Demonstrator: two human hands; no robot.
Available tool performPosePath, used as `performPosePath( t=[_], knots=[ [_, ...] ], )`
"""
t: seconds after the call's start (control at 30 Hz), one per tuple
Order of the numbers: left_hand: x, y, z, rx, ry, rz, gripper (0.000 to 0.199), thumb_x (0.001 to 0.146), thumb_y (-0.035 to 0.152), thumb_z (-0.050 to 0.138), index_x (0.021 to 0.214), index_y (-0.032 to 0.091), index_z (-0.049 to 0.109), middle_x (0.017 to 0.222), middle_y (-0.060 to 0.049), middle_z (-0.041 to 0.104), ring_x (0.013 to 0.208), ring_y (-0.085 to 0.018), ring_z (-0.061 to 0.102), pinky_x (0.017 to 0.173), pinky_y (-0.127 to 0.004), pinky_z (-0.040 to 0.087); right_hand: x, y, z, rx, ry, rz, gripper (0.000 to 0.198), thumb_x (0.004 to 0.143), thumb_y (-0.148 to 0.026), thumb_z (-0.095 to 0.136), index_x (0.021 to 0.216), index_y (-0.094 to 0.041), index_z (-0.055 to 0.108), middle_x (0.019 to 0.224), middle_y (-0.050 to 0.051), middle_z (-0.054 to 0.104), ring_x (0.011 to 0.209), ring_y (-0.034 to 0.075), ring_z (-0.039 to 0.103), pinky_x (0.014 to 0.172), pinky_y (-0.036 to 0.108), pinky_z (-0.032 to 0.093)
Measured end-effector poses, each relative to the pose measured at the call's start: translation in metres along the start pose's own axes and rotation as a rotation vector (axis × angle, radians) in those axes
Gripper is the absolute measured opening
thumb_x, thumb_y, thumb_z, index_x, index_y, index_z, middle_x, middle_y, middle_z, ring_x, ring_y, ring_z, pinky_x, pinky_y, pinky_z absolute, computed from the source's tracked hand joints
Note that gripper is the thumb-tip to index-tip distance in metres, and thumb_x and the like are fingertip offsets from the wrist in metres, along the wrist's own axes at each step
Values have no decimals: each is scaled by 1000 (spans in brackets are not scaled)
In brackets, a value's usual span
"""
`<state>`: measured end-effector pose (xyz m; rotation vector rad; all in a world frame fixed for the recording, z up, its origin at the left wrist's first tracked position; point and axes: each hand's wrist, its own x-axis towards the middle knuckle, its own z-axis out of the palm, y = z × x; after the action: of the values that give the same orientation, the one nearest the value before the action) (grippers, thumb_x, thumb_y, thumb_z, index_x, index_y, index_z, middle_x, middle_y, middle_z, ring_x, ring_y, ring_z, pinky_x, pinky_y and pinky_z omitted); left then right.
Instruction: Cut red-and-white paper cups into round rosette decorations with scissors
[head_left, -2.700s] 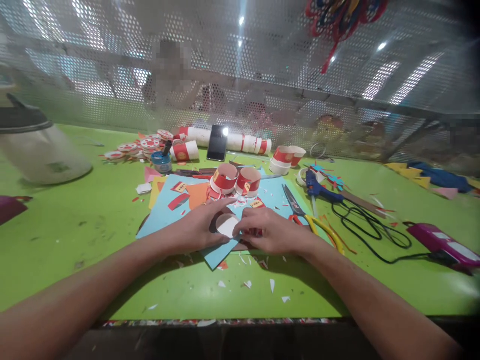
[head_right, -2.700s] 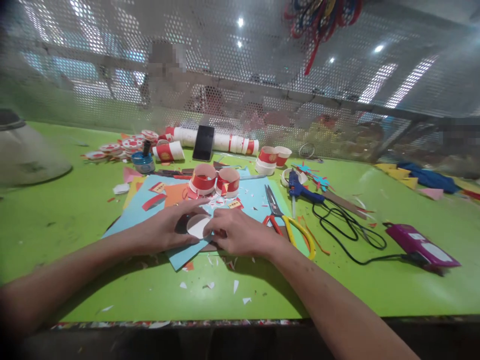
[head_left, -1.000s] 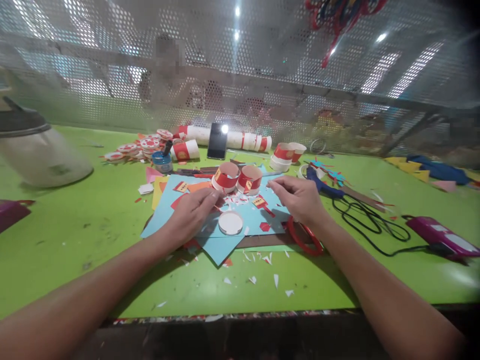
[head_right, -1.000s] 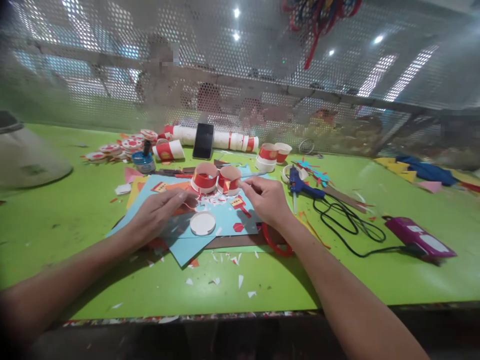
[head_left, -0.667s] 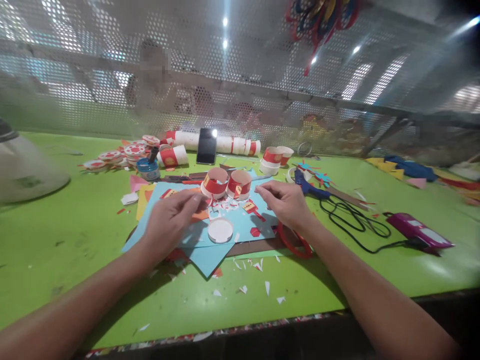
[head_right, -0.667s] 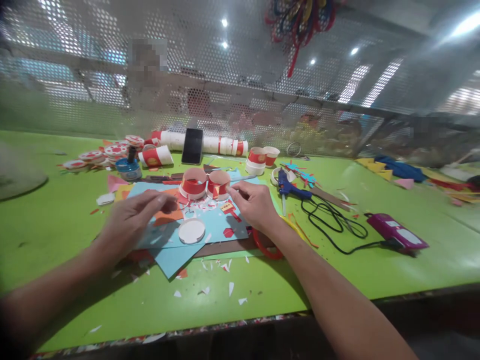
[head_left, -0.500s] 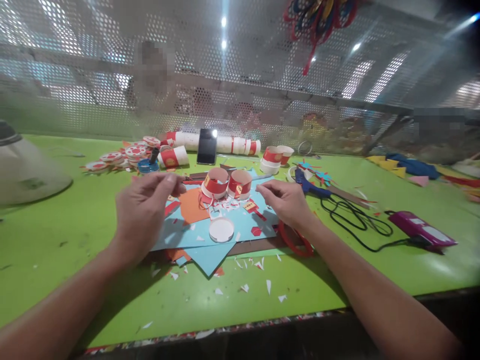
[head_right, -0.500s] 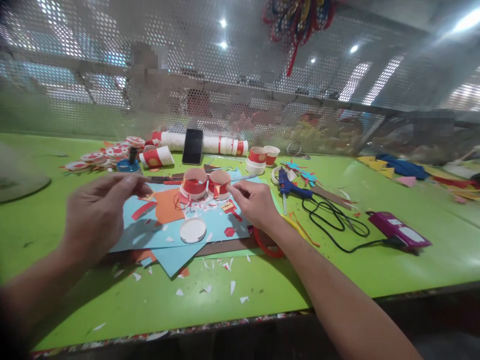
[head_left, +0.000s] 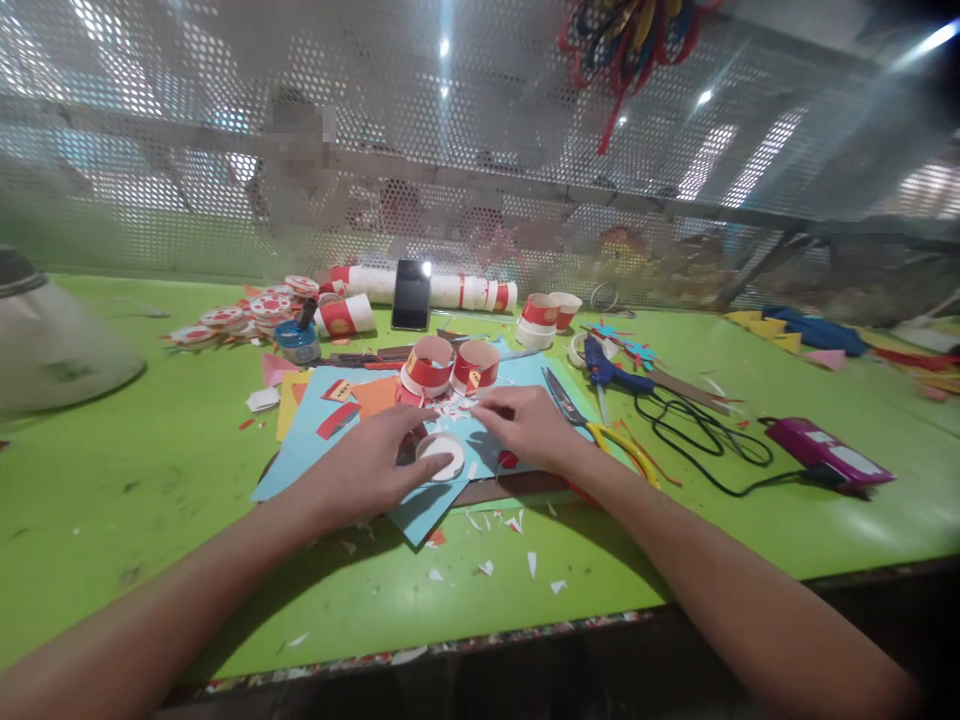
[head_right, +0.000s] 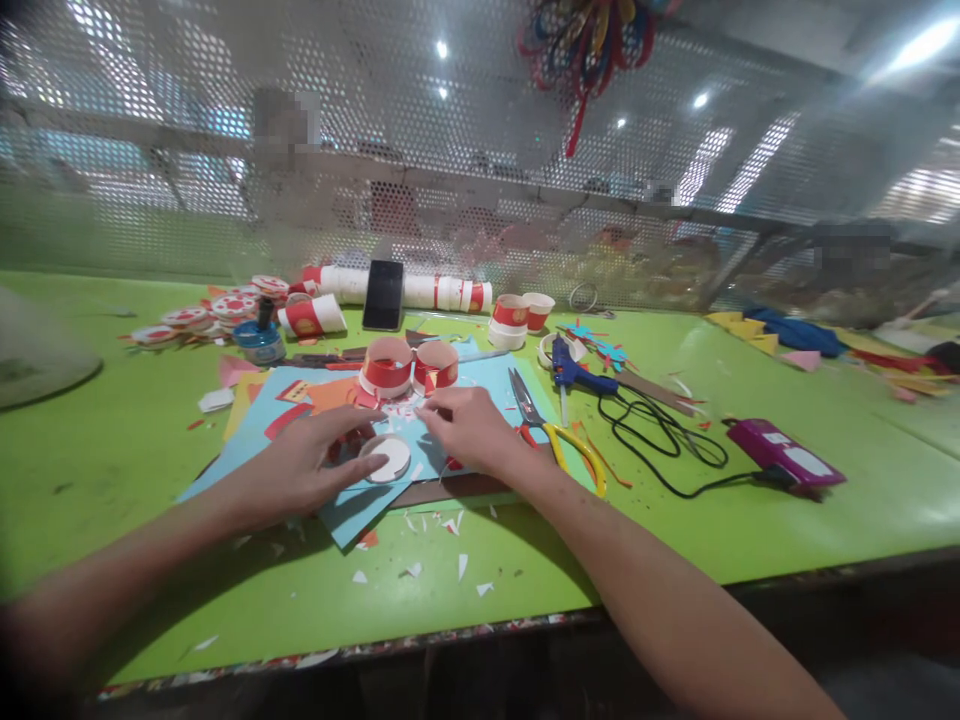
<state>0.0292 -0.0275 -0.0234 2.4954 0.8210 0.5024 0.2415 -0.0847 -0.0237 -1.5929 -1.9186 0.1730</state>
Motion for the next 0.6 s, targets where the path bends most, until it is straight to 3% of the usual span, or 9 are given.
performPosePath(
  t=[0.17, 0.27, 0.37, 0.53, 0.6],
  knots=[
    [5, -8, 0, -117, 97, -66, 39, 93, 44, 36, 100, 17, 64, 91, -8, 68, 83, -23, 60, 74, -34, 44, 3, -15, 19, -71, -140, 16, 13, 75, -20, 69, 63, -16, 71, 55, 2, 65, 51, 13, 53, 48, 23, 31],
    [7, -12, -1, -316, 109, -124, 35, 91, 44, 41, 86, 18, 63, 80, -5, 65, 75, -21, 58, 71, -33, 45, 4, -19, 22, -96, -88, 16, 17, 75, -13, 65, 59, -16, 69, 53, 1, 65, 50, 12, 53, 49, 23, 33],
    [6, -8, -4, -535, 98, -176, 35, 90, 45, 46, 81, 16, 63, 78, -5, 64, 74, -19, 60, 71, -32, 48, 1, -24, 18, -108, 58, -16, 20, 82, -14, 58, 64, -15, 67, 57, 1, 66, 52, 12, 55, 52, 23, 37],
    [-1, 8, -4, -1296, -167, -150, 35, 91, 43, 49, 110, 18, 64, 110, -12, 65, 93, -22, 64, 84, -39, 51, -9, -34, 12, -149, 341, -145, 24, 93, -23, 46, 84, -15, 67, 72, 7, 69, 65, 17, 61, 63, 28, 44],
    [-4, 13, -3, -1430, -256, -96, 36, 92, 42, 48, 117, 19, 62, 117, -13, 63, 99, -23, 63, 87, -40, 50, -12, -35, 12, -170, 395, -218, 26, 94, -24, 44, 85, -16, 67, 73, 9, 69, 68, 19, 61, 66, 30, 45]
  ],
)
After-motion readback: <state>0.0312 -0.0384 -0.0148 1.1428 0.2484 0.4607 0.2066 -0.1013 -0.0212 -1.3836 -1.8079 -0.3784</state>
